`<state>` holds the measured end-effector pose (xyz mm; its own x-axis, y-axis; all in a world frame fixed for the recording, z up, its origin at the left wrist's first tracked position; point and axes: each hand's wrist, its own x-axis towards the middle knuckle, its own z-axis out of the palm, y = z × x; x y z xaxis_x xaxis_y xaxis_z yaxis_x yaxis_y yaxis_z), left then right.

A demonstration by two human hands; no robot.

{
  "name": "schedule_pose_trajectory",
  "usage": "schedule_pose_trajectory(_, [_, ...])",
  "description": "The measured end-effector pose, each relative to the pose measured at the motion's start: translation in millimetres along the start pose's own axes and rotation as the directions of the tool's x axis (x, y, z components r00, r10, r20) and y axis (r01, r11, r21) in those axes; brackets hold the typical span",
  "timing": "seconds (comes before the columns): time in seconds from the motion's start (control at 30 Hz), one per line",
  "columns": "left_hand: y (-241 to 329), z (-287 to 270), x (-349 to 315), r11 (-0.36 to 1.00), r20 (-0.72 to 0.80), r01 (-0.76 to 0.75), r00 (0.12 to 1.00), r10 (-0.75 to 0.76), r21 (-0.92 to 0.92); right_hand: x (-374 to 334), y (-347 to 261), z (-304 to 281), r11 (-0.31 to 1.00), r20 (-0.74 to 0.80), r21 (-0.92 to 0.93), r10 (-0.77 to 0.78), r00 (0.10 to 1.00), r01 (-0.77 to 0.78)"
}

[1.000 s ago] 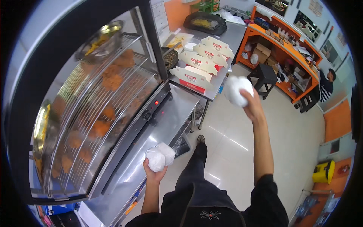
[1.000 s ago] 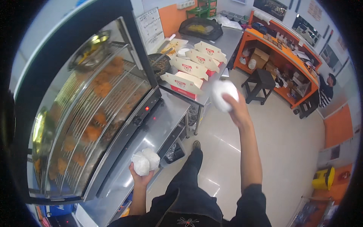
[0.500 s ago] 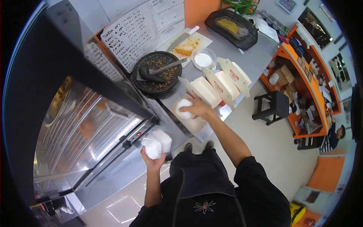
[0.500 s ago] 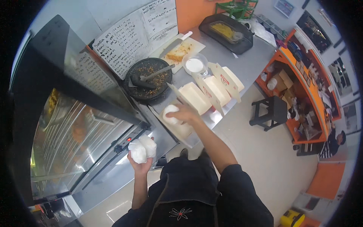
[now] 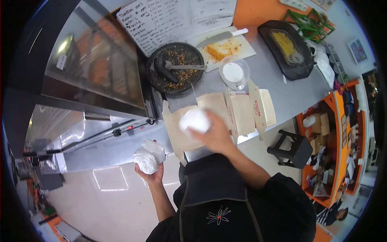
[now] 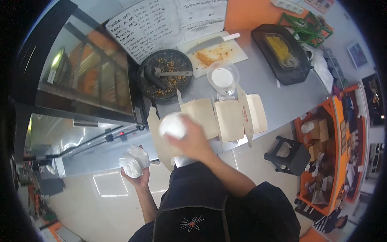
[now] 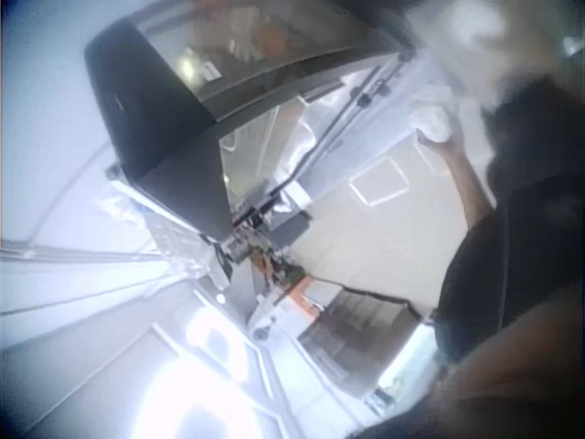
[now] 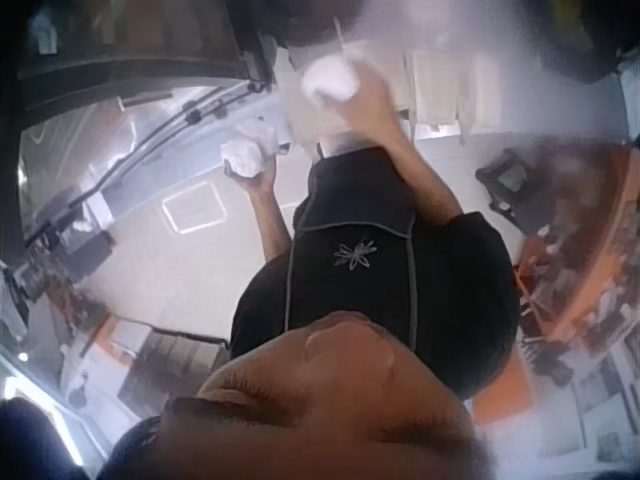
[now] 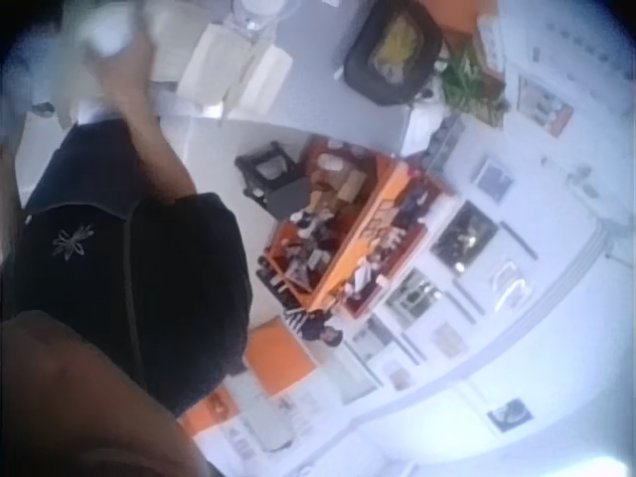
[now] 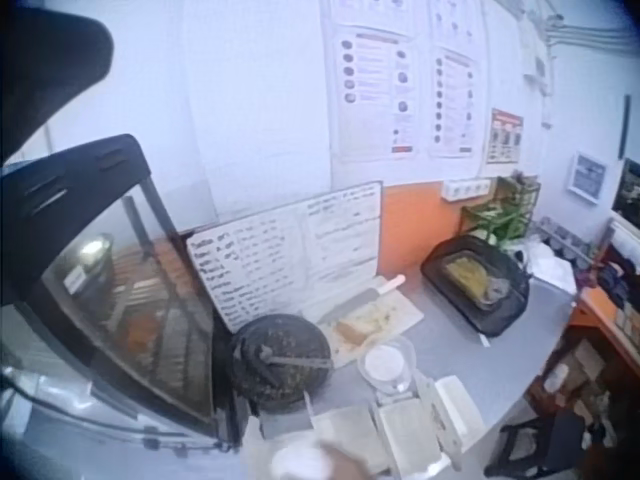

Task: The person retrieves rice balls from a cooler and places them into takeaway boxes. They then add fried chicken pieces and scrambled eggs to each box using a spoon. Finally, they retrieve a printed receipt from a printer and place it into one of the boxes.

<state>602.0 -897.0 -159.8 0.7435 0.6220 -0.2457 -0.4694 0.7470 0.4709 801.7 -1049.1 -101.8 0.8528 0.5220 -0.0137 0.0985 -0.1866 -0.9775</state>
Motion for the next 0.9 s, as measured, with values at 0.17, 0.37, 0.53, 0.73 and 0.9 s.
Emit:
schedule_pose_trajectory(0.17, [-14.0, 13.3, -14.2, 0.993, -0.021, -0.05, 0.999, 0.048, -0.107, 50.4, 57.1, -26.2, 0.95, -0.233, -0.309, -0.034, 0.972, -0.041])
schedule_pose_trajectory(0.37, [-34.1, 45.0, -2.4, 0.987, 0.075, 0.113, 0.99, -0.121, 0.111, 60.0, 128.1, -7.5, 0.84, -0.128, -0.384, 0.363, 0.923, -0.384])
schedule_pose_trajectory(0.53, [-55.0, 81.3, 14.0, 0.935, 0.105, 0.3, 0.94, -0.323, 0.191, 49.1, 146.9, -6.3, 0.577, -0.137, -0.722, 0.421, 0.897, -0.381])
schedule_pose_trajectory(0.73, [-91.3, 118.9, 23.3, 0.914, 0.174, 0.345, 0.907, -0.383, 0.212, -1.6, 7.4, -93.4, 0.898, 0.24, 0.246, 0.309, 0.92, -0.365])
schedule_pose_trajectory(0.9, [-148.5, 135.9, 29.7, 0.863, 0.206, 0.455, 0.843, -0.497, 0.221, -12.5, 7.6, -126.7, 0.822, 0.275, 0.422, 0.286, 0.918, -0.383])
